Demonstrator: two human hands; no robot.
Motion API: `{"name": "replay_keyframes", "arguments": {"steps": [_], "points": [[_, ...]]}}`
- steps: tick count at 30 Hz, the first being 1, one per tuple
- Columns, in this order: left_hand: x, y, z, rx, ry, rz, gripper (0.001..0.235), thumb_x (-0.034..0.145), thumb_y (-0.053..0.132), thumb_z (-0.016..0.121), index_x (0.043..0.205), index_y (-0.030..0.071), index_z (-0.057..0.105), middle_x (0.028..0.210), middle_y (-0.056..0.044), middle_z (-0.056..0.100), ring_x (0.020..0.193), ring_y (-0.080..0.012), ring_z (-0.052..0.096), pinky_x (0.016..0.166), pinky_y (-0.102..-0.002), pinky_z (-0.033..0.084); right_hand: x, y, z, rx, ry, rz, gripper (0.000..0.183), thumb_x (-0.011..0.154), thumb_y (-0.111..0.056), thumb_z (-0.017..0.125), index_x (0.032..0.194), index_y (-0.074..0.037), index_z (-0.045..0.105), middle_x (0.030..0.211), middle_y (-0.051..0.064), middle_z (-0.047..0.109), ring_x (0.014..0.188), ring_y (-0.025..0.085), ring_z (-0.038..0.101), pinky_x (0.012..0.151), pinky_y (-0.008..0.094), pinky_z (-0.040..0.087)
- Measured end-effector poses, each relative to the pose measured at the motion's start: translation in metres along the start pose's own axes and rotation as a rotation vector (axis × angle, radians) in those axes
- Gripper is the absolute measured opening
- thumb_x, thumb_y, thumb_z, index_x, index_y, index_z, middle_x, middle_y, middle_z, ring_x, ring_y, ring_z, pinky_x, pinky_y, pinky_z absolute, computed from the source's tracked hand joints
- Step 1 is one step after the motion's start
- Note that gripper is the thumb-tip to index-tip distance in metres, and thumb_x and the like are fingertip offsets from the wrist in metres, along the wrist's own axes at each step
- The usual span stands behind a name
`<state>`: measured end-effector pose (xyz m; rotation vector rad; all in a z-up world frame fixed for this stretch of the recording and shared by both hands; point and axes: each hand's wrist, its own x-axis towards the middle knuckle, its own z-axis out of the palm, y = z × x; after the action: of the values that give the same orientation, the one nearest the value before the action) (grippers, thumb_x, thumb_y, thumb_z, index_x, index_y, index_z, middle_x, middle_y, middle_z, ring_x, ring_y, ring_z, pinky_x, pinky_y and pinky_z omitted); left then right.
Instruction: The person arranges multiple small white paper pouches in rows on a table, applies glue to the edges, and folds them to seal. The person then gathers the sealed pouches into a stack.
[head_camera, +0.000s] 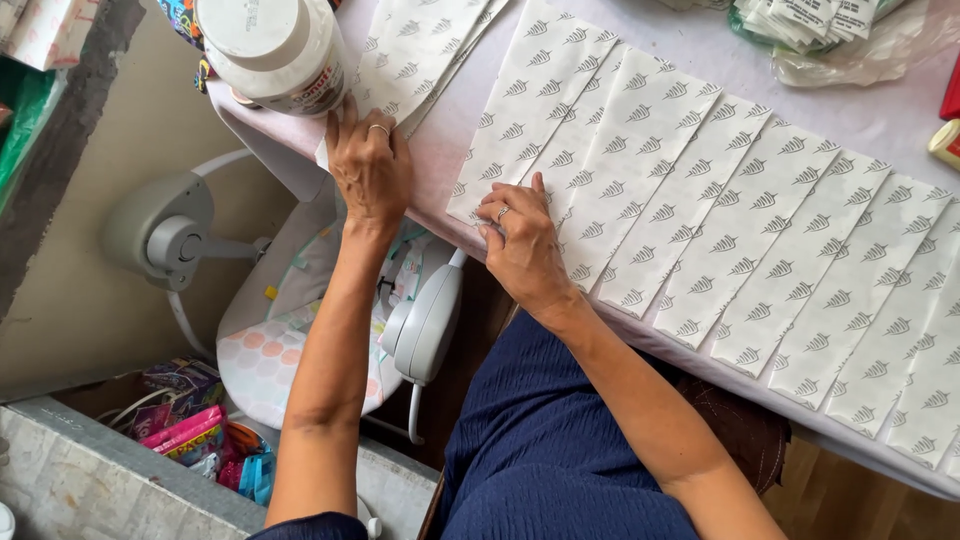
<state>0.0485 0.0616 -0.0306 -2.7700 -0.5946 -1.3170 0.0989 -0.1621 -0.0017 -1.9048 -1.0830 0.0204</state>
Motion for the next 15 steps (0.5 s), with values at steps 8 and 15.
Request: {"name": "replay_keyframes", "arguments": {"steps": [8,15], "points": [[-0.018,0.012,0.007,-0.163,0.018,0.021,0.008,0.094,0.002,0.07,0.101,0.004,0.073,0.1,-0.018,0.075,0.105,-0.0389,0.07,0.091,-0.046,0.056,0.002,-0.003,-0.006,-0.061,-0.062,0.041,0.016,0.083,0.003,0.079,0.097,-0.002,0.076,0.101,0.011,0.069,0.121,0.031,0.065,0.126,0.053,0.015],[-0.016,0.047,-0.043,-0.403,-0.168,0.072,0.03,0.101,0.026,0.072,0.112,-0.002,0.074,0.118,-0.024,0.072,0.119,-0.0441,0.064,0.099,-0.05,0.051,0.002,-0.005,-0.008,-0.141,-0.101,-0.028,0.022,0.086,0.001,0.075,0.108,-0.001,0.075,0.104,0.012,0.067,0.123,0.033,0.064,0.126,0.056,0.014]]}}
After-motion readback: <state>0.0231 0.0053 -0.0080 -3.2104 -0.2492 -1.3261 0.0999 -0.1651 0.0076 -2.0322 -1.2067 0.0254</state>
